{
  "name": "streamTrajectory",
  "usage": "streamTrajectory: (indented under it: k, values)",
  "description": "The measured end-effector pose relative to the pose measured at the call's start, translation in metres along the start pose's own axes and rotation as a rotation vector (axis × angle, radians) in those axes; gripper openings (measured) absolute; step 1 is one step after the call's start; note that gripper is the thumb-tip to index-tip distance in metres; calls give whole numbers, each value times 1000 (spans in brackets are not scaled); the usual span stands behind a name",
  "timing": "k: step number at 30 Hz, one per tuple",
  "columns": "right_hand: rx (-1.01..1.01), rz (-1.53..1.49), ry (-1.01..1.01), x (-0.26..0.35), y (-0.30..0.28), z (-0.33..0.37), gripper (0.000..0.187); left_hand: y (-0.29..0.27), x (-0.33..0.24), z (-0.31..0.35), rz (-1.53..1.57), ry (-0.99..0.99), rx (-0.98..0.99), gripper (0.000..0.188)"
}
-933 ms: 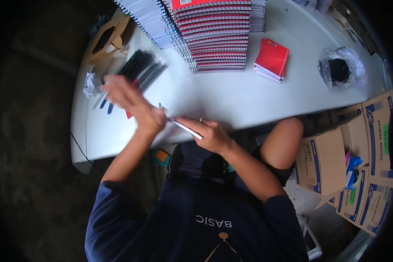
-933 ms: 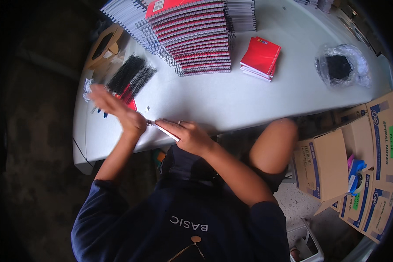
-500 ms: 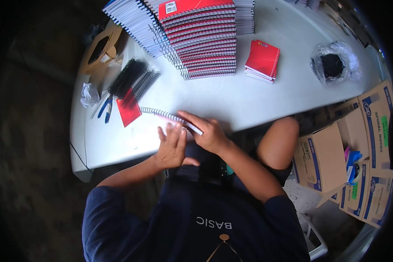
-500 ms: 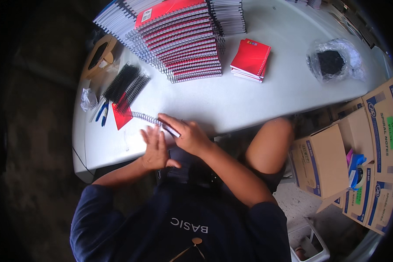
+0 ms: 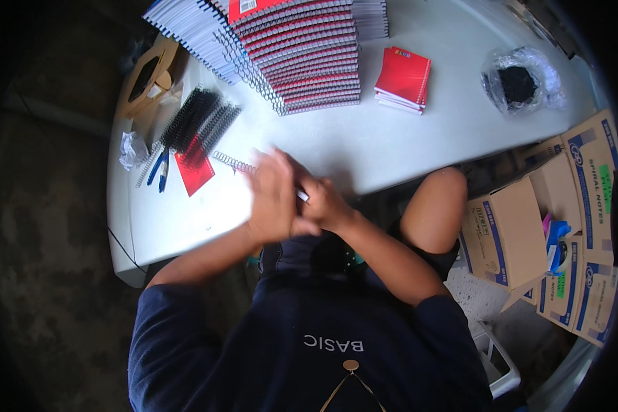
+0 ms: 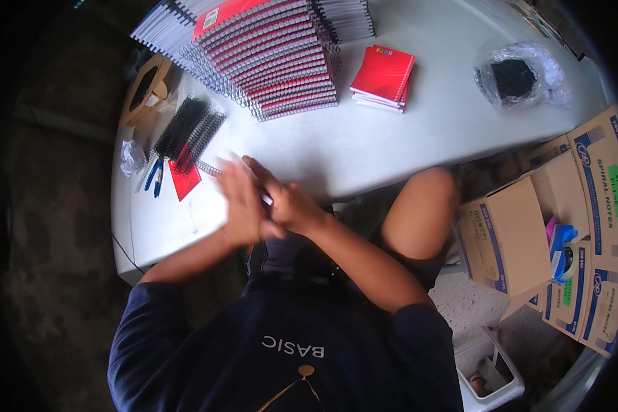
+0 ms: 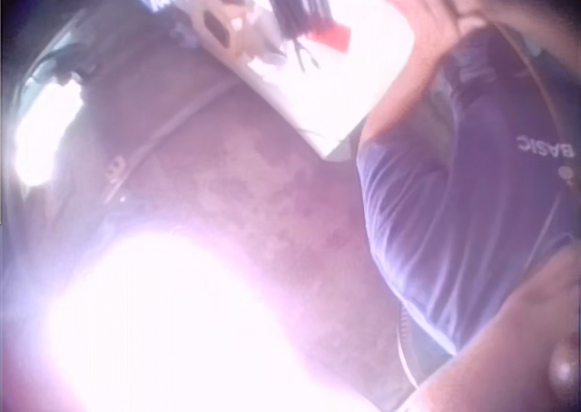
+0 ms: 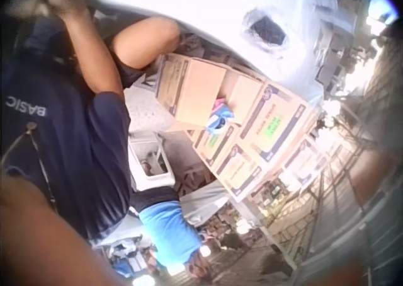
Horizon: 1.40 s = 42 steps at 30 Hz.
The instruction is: The person stacks spiral-bound notebooks, aligns the covers and pages by hand, and uses a pair of side-cutting pliers to trim the excess spiral wire on the edge of the stack.
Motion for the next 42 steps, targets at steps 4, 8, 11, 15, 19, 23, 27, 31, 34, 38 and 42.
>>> streamTrajectory:
  k: [4,8,11,15,19,23,27,31,34,38,42]
  values:
    - [-10,-226,92,-1,-9,-9,70,-11,-18,23,-63,-48,175,79]
    - [-26,-232,149,-6,-8,-9,70,-38,-17,-51,18,-117,231,37]
    - [40,-277,228,-13,-4,-13,69,-52,-10,-71,176,-261,435,29]
    - [33,-344,209,-13,-2,-13,68,-56,-15,-82,135,-269,482,22]
    - [67,-228,249,-5,-11,-16,66,-53,-14,-81,102,-243,473,18]
    - [76,-296,202,0,-7,-12,67,-64,-16,-85,31,-222,453,14]
    - [105,-362,205,5,-7,-13,68,-68,-20,-86,35,-235,378,16]
    - [-271,32,-110,50,-66,-42,53,-117,-22,-126,-134,-145,128,72]
    - [-626,-437,-75,74,-98,-76,29,-121,-15,-137,367,-338,-574,73]
    - [-828,-124,-135,90,-122,-145,32,-95,-26,-185,1107,-442,-688,33]
    - [-956,200,37,40,-158,-195,51,-103,34,-251,95,8,-764,23]
Point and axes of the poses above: each hand's wrist, its own z-axis away from the middle knuckle, its own y-axis out of the palm, x = y × z, the point moved 2 cm from there along -z, towards the middle knuckle, and after that the axes turned 13 degrees about z, right-handed, at the moved point
